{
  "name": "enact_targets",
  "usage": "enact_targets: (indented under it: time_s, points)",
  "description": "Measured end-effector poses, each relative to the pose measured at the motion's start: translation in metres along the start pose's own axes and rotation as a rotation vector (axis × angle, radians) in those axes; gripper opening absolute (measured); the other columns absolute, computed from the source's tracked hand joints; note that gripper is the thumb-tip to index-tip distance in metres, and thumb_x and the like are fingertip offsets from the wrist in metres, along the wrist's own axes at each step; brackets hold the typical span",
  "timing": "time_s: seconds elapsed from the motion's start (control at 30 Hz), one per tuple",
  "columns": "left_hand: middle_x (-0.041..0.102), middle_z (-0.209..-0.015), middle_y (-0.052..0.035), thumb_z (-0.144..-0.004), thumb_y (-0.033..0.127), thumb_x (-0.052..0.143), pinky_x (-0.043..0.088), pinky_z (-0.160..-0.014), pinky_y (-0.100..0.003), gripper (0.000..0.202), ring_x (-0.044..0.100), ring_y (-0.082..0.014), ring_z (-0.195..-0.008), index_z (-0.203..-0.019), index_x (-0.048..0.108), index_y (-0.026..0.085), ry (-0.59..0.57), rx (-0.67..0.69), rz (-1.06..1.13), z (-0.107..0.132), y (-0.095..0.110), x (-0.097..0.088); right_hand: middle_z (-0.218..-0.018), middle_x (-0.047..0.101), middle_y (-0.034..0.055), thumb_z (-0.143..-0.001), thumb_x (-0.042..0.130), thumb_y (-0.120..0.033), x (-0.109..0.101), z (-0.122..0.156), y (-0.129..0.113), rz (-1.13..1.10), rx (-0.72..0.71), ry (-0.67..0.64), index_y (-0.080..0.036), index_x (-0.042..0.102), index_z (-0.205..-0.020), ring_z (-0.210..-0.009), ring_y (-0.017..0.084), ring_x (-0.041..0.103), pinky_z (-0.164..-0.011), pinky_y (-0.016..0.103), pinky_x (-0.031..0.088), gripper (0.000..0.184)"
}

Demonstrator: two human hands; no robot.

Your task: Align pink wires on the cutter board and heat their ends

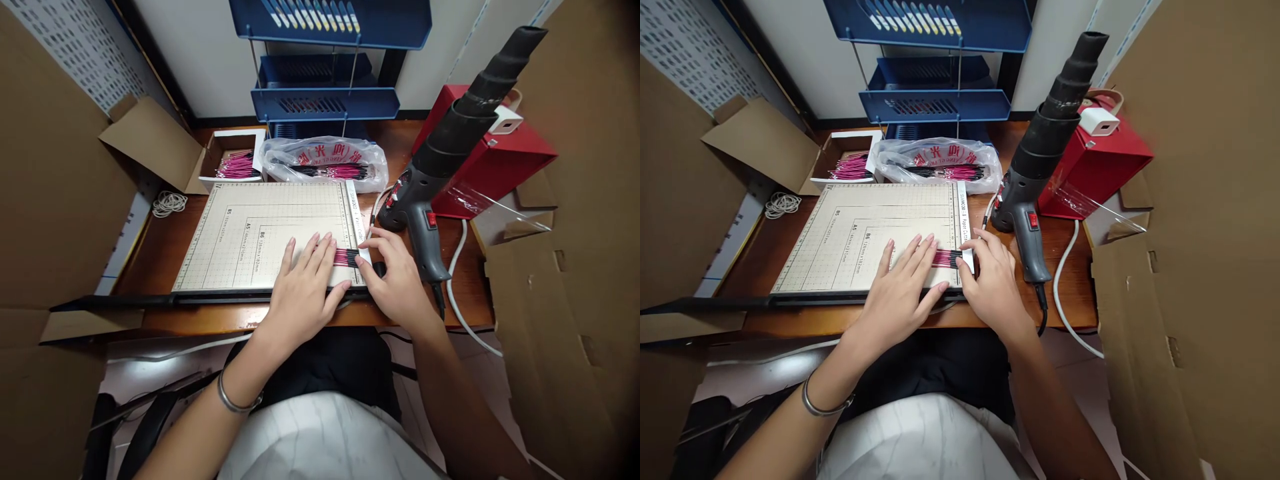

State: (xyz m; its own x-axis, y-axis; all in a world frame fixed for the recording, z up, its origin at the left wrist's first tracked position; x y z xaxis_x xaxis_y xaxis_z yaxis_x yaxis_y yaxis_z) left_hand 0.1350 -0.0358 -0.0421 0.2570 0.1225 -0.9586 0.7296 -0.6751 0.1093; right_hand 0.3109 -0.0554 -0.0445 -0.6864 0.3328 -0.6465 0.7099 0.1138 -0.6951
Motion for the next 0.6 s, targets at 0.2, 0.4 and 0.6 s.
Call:
enact_targets:
  time_s: [0.2, 0.4, 0.6]
  points:
    - [0.043, -0.161, -0.0122, -0.108, 0.044, 0.032, 0.017, -0.129, -0.056, 0.059, 0.036, -0.0293, -0.153, -0.155, 0.044, 0.009, -0.030, 0.041, 0.010, -0.008, 0.003, 0.004, -0.143, 0.058, 0.0128, -0.094, 0.053, -0.030, 0.005, 0.002, 0.003, 0.005, 0.023, -0.053, -0.025, 0.060, -0.118, -0.135, 0.032, 0.054, -0.113, 0.057, 0.039, 0.025]
    - [0.039, -0.163, -0.0172, -0.108, 0.041, 0.030, 0.018, -0.130, -0.053, 0.062, 0.034, -0.0300, -0.154, -0.154, 0.042, 0.002, -0.032, 0.023, 0.000, -0.008, 0.012, 0.010, -0.145, 0.056, 0.0135, -0.093, 0.051, -0.031, 0.011, 0.001, 0.000, 0.024, 0.066, -0.052, -0.025, 0.057, -0.122, -0.137, 0.032, 0.051, -0.113, 0.059, 0.037, 0.030]
    - [0.040, -0.163, -0.0150, -0.107, 0.040, 0.032, 0.017, -0.130, -0.054, 0.060, 0.033, -0.0299, -0.154, -0.155, 0.042, 0.006, -0.035, 0.037, 0.002, -0.007, 0.012, 0.010, -0.145, 0.054, 0.0128, -0.094, 0.047, -0.028, 0.013, 0.001, 0.001, 0.010, 0.056, -0.042, -0.026, 0.055, -0.125, -0.138, 0.031, 0.050, -0.115, 0.056, 0.037, 0.032]
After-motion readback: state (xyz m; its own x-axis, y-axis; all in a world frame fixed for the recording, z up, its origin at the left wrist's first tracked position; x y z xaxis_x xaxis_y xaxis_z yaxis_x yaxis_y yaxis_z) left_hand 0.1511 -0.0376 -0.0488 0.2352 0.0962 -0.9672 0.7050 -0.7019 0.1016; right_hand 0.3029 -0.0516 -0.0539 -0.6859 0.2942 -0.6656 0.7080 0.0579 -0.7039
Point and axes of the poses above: each hand's wrist, its own z-axis away from the middle knuckle, its own x-axis out of the palm, y = z × x, the point moved 2 cm from there along -z, towards the middle knuckle
